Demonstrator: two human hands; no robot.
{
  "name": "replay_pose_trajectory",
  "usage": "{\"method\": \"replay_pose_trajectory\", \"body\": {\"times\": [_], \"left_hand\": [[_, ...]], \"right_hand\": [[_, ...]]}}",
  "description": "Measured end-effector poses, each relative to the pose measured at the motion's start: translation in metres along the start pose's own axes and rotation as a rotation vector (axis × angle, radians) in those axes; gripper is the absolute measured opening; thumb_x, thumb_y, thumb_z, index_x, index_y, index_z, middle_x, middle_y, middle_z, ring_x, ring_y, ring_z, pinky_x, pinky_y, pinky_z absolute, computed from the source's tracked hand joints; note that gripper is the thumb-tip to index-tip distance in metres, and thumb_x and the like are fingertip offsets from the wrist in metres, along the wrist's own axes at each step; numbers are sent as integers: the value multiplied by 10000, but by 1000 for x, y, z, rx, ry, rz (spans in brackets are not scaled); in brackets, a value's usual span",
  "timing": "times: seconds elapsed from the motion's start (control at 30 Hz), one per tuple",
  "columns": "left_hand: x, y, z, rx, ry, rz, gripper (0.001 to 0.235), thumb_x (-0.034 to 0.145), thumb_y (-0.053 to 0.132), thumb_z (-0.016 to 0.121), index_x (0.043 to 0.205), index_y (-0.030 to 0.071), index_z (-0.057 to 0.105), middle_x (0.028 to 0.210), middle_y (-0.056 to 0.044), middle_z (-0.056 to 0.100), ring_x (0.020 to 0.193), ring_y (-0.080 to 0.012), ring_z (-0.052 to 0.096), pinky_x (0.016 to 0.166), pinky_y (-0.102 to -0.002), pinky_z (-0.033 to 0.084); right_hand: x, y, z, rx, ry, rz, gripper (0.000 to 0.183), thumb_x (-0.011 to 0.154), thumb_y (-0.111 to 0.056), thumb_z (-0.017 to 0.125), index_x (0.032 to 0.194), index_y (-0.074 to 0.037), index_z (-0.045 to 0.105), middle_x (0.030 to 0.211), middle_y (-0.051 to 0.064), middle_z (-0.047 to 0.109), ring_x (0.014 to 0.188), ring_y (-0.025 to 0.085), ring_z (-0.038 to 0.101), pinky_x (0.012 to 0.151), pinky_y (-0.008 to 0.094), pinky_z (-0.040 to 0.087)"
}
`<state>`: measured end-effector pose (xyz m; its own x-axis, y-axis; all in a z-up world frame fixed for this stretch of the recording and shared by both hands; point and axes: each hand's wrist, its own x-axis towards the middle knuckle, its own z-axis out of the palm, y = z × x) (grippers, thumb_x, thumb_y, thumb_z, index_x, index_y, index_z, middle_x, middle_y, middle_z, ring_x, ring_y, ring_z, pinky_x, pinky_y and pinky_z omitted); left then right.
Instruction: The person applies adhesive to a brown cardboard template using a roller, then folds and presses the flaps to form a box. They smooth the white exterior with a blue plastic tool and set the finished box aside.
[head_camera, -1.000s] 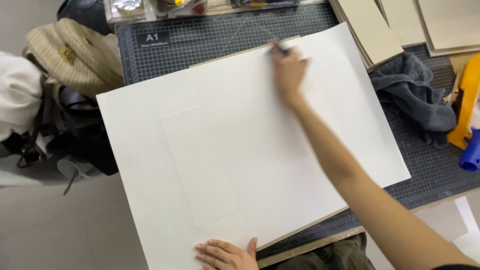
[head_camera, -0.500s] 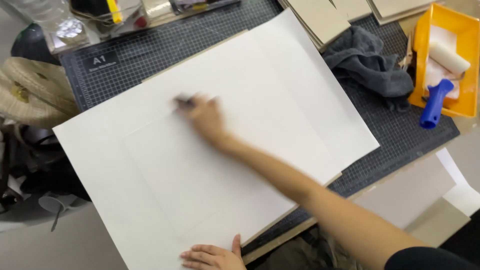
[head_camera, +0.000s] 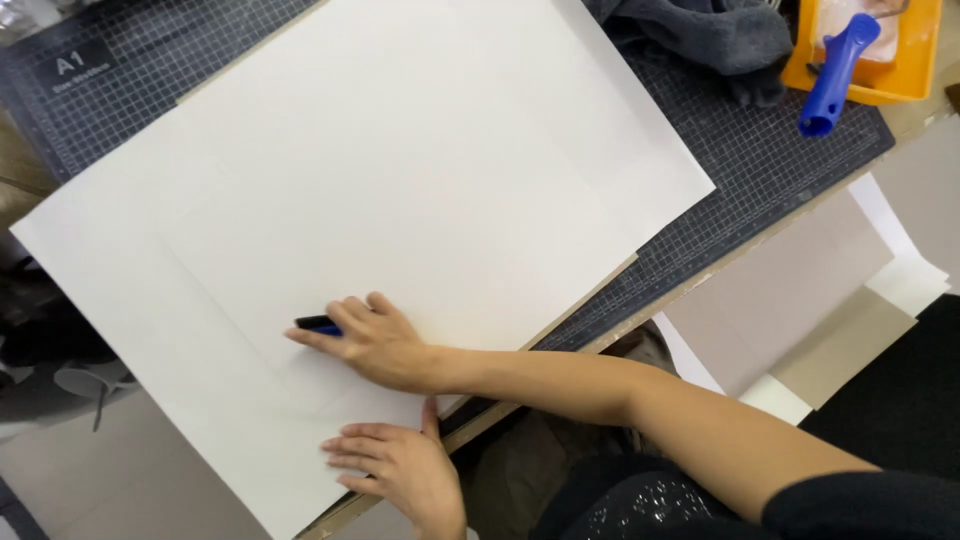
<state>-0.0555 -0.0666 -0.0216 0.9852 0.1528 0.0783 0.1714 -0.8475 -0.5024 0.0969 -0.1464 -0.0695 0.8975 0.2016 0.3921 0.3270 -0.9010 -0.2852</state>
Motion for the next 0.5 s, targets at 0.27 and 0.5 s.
{"method": "replay_pose_trajectory", "body": {"times": [0.27, 0.5], "left_hand": [[2, -9, -9, -15, -113, 40, 1170, 890, 878, 250, 1471, -117, 450, 1489, -355, 440, 1370, -453, 484, 1098, -551, 386], [39, -55, -26, -679, -535, 58, 768, 1005, 597, 137, 1514, 72, 371, 1480, -427, 304, 1396, -510, 327, 1083, -710, 121]], "right_hand": [[-69, 195, -142, -474, 108, 613, 468, 975, -275, 673, 1430, -341, 589, 977, 95, 525, 876, 312, 553, 709, 471, 345], [-81, -33, -71, 218, -85, 176, 361, 1005, -289, 534, 1354, -224, 597, 1085, 19, 623, 941, 174, 570, 863, 355, 349]]}}
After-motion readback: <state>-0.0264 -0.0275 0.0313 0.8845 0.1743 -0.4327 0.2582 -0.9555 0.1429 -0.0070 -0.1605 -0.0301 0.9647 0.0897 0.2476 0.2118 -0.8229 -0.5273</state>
